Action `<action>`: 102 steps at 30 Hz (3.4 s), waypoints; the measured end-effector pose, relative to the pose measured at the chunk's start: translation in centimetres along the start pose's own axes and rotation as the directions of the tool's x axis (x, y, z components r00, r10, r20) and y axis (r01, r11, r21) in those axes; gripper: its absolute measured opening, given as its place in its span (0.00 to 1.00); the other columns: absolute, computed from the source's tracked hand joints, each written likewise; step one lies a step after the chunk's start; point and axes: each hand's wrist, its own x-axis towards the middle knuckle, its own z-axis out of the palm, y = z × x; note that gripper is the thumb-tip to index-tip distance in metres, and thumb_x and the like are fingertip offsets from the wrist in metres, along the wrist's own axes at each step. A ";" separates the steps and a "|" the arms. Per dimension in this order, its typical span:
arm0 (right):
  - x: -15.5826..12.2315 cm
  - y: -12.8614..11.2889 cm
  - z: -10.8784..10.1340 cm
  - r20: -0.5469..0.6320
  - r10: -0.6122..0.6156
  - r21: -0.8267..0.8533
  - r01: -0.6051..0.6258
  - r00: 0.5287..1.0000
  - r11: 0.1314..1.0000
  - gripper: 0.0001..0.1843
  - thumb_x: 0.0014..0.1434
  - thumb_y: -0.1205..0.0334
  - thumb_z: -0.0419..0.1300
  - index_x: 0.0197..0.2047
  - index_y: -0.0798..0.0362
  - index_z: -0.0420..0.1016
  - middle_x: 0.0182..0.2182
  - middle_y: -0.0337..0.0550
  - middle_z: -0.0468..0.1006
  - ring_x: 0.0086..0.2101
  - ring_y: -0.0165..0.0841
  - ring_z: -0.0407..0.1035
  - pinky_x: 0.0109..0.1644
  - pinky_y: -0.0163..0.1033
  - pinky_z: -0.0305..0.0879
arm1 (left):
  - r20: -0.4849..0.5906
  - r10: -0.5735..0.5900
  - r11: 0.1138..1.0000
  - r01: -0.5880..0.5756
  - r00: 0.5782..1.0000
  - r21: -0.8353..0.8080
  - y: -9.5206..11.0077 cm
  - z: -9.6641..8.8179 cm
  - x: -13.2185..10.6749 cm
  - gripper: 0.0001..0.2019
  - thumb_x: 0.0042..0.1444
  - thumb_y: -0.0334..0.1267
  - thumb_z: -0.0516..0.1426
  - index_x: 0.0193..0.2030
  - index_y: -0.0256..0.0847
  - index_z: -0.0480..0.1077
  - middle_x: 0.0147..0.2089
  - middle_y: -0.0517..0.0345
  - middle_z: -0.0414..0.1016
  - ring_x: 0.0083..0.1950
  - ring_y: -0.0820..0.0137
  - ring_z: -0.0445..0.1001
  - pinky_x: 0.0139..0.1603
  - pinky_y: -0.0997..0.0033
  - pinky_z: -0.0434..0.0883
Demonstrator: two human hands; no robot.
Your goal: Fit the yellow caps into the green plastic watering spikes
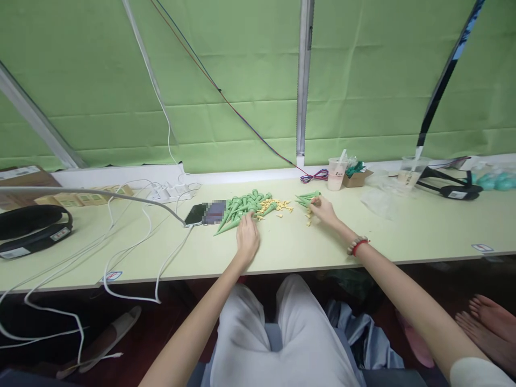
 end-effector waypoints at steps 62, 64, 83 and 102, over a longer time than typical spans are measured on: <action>-1.5 -1.1 7.5 0.397 -0.300 -0.483 0.475 0.867 0.736 0.19 0.61 0.68 0.47 0.54 0.53 0.68 0.52 0.48 0.69 0.52 0.40 0.60 0.55 0.45 0.55 | 0.460 -0.329 0.196 0.536 0.825 -0.821 -1.5 -1.0 0.5 0.25 0.38 0.38 0.67 0.43 0.37 0.63 0.31 0.65 0.67 0.26 0.72 0.76 0.28 0.77 0.71; -1.8 -1.1 6.5 0.347 -0.310 -0.561 0.461 0.885 0.688 0.22 0.60 0.66 0.48 0.57 0.54 0.64 0.54 0.50 0.67 0.53 0.41 0.58 0.56 0.45 0.54 | 0.467 -0.331 0.209 0.546 0.820 -0.811 -1.4 -1.1 0.5 0.25 0.39 0.37 0.67 0.44 0.37 0.63 0.31 0.64 0.67 0.27 0.73 0.76 0.29 0.77 0.71; -3.2 -1.9 8.0 0.590 -0.135 -0.465 0.472 0.796 0.749 0.30 0.65 0.57 0.40 0.67 0.62 0.45 0.65 0.56 0.44 0.64 0.45 0.38 0.65 0.51 0.38 | 0.491 -0.290 0.194 0.553 0.821 -0.810 -0.9 -1.9 0.1 0.26 0.46 0.42 0.63 0.48 0.38 0.57 0.31 0.64 0.69 0.26 0.74 0.75 0.29 0.75 0.71; 6.8 -0.1 -0.3 0.267 -0.410 -0.366 0.485 0.872 0.794 0.10 0.54 0.57 0.56 0.34 0.51 0.77 0.31 0.41 0.78 0.30 0.32 0.69 0.32 0.35 0.60 | 0.592 -0.109 0.317 0.592 0.799 -0.741 2.4 3.0 3.1 0.29 0.49 0.58 0.56 0.49 0.40 0.54 0.23 0.63 0.66 0.25 0.73 0.66 0.24 0.75 0.63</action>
